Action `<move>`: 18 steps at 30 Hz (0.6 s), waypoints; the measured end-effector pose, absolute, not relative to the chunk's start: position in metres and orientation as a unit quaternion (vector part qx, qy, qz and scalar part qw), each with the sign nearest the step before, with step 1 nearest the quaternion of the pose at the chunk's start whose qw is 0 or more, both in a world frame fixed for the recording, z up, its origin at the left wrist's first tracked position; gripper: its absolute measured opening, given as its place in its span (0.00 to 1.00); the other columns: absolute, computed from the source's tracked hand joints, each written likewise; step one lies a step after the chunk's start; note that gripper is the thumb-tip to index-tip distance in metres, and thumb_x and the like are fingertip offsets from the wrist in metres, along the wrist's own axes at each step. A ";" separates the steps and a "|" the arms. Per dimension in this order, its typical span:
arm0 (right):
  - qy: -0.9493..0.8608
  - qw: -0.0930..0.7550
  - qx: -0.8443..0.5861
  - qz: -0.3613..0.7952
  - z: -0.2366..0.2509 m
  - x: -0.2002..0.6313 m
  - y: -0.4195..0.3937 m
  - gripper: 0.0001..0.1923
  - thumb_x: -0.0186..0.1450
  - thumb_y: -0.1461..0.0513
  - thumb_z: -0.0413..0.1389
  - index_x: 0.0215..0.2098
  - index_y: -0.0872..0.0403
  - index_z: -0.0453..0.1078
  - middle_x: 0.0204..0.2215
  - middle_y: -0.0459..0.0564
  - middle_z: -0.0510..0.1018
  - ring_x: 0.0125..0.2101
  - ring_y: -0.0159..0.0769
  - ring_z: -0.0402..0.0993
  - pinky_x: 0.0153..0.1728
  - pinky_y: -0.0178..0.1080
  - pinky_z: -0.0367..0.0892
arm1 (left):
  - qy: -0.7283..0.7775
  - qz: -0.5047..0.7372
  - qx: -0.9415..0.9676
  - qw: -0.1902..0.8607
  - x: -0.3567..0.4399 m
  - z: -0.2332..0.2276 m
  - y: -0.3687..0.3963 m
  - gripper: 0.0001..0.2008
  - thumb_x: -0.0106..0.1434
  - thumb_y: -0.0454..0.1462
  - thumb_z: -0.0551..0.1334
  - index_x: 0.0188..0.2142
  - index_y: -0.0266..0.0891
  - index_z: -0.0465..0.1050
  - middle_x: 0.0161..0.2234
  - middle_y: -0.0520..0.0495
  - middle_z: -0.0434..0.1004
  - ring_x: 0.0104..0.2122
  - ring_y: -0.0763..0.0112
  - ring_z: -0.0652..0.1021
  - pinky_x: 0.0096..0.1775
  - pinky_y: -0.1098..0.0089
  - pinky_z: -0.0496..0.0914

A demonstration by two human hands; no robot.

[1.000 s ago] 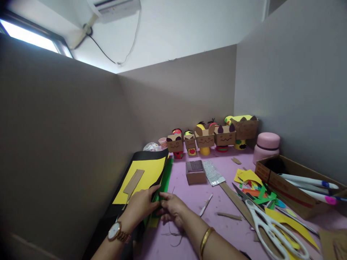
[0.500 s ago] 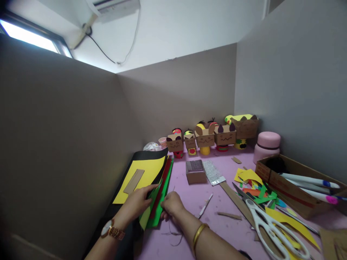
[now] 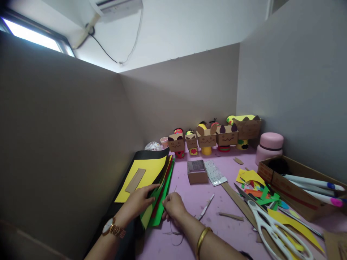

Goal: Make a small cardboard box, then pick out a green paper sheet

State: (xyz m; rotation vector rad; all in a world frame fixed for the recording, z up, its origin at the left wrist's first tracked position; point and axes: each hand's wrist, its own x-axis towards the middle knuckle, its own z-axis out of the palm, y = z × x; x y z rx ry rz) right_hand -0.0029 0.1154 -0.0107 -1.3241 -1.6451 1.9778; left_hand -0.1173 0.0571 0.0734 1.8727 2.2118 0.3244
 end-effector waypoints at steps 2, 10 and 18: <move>-0.563 0.124 -0.454 0.679 -0.011 -0.002 0.115 0.11 0.66 0.59 0.53 0.44 0.57 0.67 0.37 0.48 0.75 0.30 0.32 0.74 0.29 0.38 0.72 | 0.752 0.116 0.638 0.120 -0.121 0.073 0.057 0.24 0.56 0.34 0.56 0.54 0.44 0.67 0.50 0.47 0.75 0.48 0.64 0.75 0.47 0.69 0.66; -0.546 0.187 -0.462 0.674 -0.012 0.006 0.117 0.11 0.66 0.59 0.53 0.45 0.57 0.67 0.37 0.48 0.75 0.30 0.33 0.74 0.30 0.39 0.72 | 0.744 0.135 0.638 0.150 -0.130 0.076 0.055 0.24 0.60 0.32 0.51 0.56 0.39 0.65 0.54 0.45 0.71 0.53 0.66 0.70 0.53 0.69 0.62; -0.530 0.272 -0.413 0.689 0.000 0.004 0.109 0.09 0.67 0.59 0.52 0.41 0.57 0.68 0.32 0.46 0.75 0.25 0.29 0.72 0.25 0.35 0.70 | 0.736 0.139 0.641 0.169 -0.130 0.080 0.054 0.23 0.62 0.33 0.48 0.56 0.41 0.64 0.56 0.48 0.68 0.55 0.71 0.68 0.55 0.70 0.60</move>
